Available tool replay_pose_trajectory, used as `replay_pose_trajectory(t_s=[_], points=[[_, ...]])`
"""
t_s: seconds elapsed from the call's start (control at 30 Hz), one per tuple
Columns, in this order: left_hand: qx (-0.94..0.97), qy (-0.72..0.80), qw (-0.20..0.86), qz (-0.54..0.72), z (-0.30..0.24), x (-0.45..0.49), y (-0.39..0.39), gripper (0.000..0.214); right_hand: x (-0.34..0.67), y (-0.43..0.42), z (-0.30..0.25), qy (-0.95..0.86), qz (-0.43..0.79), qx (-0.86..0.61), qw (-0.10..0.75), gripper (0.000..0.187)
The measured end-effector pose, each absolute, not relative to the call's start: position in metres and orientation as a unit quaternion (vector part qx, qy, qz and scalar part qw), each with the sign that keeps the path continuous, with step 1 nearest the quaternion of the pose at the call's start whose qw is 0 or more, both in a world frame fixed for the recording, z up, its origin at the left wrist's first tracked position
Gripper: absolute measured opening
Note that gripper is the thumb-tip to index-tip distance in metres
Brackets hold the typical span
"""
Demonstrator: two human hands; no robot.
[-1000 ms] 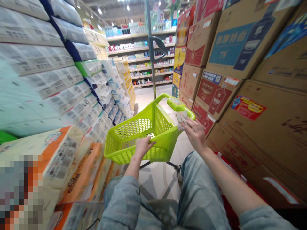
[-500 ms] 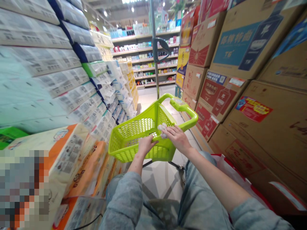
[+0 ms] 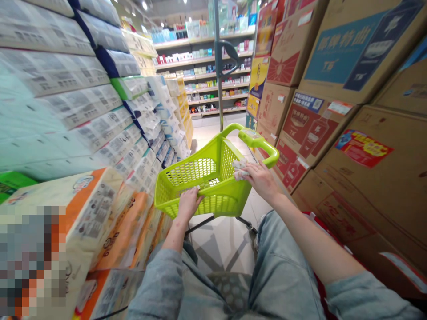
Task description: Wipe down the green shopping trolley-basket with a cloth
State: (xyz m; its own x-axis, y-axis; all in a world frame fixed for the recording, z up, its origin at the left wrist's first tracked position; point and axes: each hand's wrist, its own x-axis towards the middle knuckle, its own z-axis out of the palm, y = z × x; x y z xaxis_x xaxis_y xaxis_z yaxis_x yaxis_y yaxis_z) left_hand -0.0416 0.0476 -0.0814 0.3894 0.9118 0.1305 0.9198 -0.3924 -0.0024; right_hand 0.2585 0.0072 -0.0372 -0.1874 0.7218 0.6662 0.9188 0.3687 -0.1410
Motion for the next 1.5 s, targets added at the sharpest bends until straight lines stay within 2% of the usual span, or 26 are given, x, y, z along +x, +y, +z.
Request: replay_pose_trajectory(t_s=[0.33, 0.43, 0.6, 0.77, 0.93, 1.27, 1.5], points=[[-0.811, -0.582, 0.041, -0.041, -0.078, -0.025, 0.041, 0.024, 0.140, 0.037, -0.071, -0.831, -0.080, -0.503, 0.224, 0.010], [-0.813, -0.580, 0.035, -0.045, -0.078, -0.026, 0.041, 0.025, 0.146, 0.032, -0.075, -0.830, -0.119, -0.487, 0.245, 0.013], [-0.814, -0.579, 0.028, -0.045, -0.078, -0.026, 0.045, 0.025, 0.211, 0.019, -0.068, -0.786, -0.204, -0.495, 0.308, 0.018], [-0.813, -0.579, 0.032, -0.053, -0.080, -0.018, 0.046, 0.023, 0.259, 0.008, -0.056, -0.732, -0.226, -0.551, 0.332, 0.020], [-0.808, -0.586, 0.043, -0.054, -0.081, -0.008, 0.047, 0.023, 0.266, 0.008, -0.068, -0.660, -0.210, -0.606, 0.390, 0.022], [-0.832, -0.552, 0.032, -0.053, -0.081, 0.001, 0.048, 0.023, 0.209, 0.019, -0.167, -0.614, -0.070, -0.665, 0.419, 0.024], [-0.843, -0.536, 0.014, -0.047, -0.082, 0.000, 0.052, 0.016, 0.185, 0.025, -0.144, -0.638, 0.001, -0.614, 0.465, 0.023]])
